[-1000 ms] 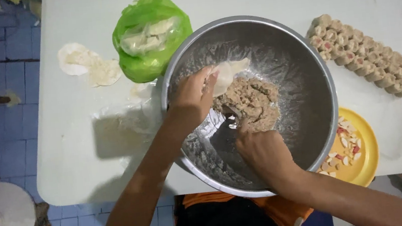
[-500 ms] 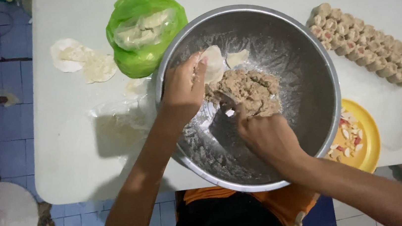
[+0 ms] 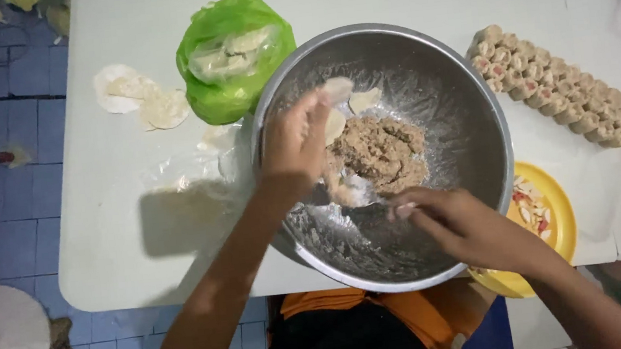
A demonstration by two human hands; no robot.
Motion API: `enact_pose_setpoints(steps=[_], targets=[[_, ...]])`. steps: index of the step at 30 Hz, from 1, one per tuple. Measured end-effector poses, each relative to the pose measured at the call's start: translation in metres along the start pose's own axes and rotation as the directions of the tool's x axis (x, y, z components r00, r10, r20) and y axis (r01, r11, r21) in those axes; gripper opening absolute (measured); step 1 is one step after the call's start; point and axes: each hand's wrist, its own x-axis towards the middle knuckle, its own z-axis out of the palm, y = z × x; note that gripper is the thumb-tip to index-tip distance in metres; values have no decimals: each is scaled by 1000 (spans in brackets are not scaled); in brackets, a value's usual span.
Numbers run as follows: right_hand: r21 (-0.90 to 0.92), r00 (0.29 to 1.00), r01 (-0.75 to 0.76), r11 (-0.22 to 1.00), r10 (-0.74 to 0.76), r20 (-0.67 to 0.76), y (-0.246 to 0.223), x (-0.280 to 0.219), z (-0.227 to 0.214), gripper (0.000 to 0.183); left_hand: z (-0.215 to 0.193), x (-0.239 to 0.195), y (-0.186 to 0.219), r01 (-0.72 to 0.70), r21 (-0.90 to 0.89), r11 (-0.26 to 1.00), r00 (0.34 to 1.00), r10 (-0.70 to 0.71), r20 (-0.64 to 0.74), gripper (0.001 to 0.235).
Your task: Assembling siomai by placing meat filling onto wonton wrappers and folding them into shape.
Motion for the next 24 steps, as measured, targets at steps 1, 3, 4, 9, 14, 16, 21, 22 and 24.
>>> enact_pose_setpoints(steps=[1,3,4,9,14,16,21,22,24], targets=[[-1,1000,4,1000,-4,-1,14,-10,1,22,0,-12,17,-3,2,1000,1000,3,-3,54],[242,977,-134,961,170,-130,41,-29,1,58,1,-31,53,387,-96,917,912,-365,189,77],[242,976,-133,961,170,-138,44,-33,5,58,7,-37,53,381,-94,920,913,-359,193,77],[-64,852,177,982,-185,-489,43,-36,20,45,38,-68,36,370,-836,405,929,-174,327,45],[-181,853,138,974,-209,-478,68,-41,30,39,43,-87,24,342,-818,463,940,-183,289,39],[-203,864,129,971,-211,-457,80,-42,29,37,41,-88,19,348,-785,513,938,-189,292,34],[-294,908,158,943,-256,-332,94,-44,8,18,37,-89,23,473,-789,391,869,-356,344,39],[-295,910,157,942,-254,-327,100,-47,4,18,37,-89,20,473,-791,387,868,-358,344,39],[-392,914,-20,920,-142,-381,111,-52,-4,30,36,-90,15,472,-786,399,844,-462,272,52]])
